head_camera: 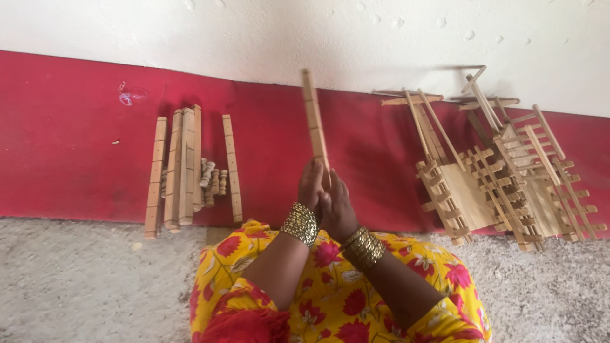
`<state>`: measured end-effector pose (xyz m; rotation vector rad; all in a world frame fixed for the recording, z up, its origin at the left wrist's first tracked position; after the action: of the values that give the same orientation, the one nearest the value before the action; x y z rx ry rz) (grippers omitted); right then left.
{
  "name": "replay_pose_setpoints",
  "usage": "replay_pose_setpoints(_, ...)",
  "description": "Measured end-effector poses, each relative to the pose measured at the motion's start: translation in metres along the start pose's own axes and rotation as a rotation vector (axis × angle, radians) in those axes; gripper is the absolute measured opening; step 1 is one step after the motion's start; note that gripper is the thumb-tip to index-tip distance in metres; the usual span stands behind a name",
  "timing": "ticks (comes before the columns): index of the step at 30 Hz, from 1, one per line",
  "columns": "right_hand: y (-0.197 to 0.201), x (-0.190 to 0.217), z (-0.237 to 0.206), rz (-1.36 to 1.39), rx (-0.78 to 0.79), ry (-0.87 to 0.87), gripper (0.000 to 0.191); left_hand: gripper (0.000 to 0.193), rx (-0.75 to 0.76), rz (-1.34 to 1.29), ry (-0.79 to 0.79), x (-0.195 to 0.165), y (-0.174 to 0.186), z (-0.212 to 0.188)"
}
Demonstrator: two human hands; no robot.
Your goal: The person sits on the floor and rubs small wooden pieces by hand, then picks up a long wooden plank and rubs it. Finally, the person assembles a wooden toy cart by inserting the plank into the frame.
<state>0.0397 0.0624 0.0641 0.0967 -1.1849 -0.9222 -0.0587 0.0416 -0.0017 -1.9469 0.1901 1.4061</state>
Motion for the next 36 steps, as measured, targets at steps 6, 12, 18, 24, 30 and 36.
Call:
replay_pose_setpoints(6,0.002,-0.024,-0.009,0.308,0.128,-0.002,0.061,0.045,0.033,0.308,0.208,0.005,-0.011,-0.023)
replay_pose_setpoints(12,0.019,-0.104,0.012,0.106,0.004,-0.163,0.051,0.039,0.252,0.432,0.365,0.049,-0.03,-0.049)
replay_pose_setpoints(18,0.031,-0.109,0.024,0.15,-0.055,-0.092,0.054,0.044,0.432,1.013,0.075,0.065,-0.023,-0.037)
replay_pose_setpoints(24,-0.006,-0.007,-0.001,0.209,0.142,0.124,0.058,0.039,0.268,0.573,0.201,0.052,0.019,-0.016)
replay_pose_setpoints(30,0.006,0.041,0.004,0.329,0.387,0.215,0.062,0.037,0.311,0.284,-0.035,0.044,0.022,-0.025)
replay_pose_setpoints(36,0.04,0.011,0.028,0.324,0.081,0.35,0.05,0.045,0.477,-0.06,0.208,0.045,0.002,-0.05)
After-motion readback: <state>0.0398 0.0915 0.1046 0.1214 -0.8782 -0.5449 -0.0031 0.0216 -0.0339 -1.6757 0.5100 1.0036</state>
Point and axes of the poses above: each hand's wrist, its own z-axis towards the middle knuckle, its own y-axis out of the back of the hand, x = y × z, the point moved 8 cm from there along z, towards the middle knuckle, and after that the axes turned 14 degrees about z, right-handed, at the moved point
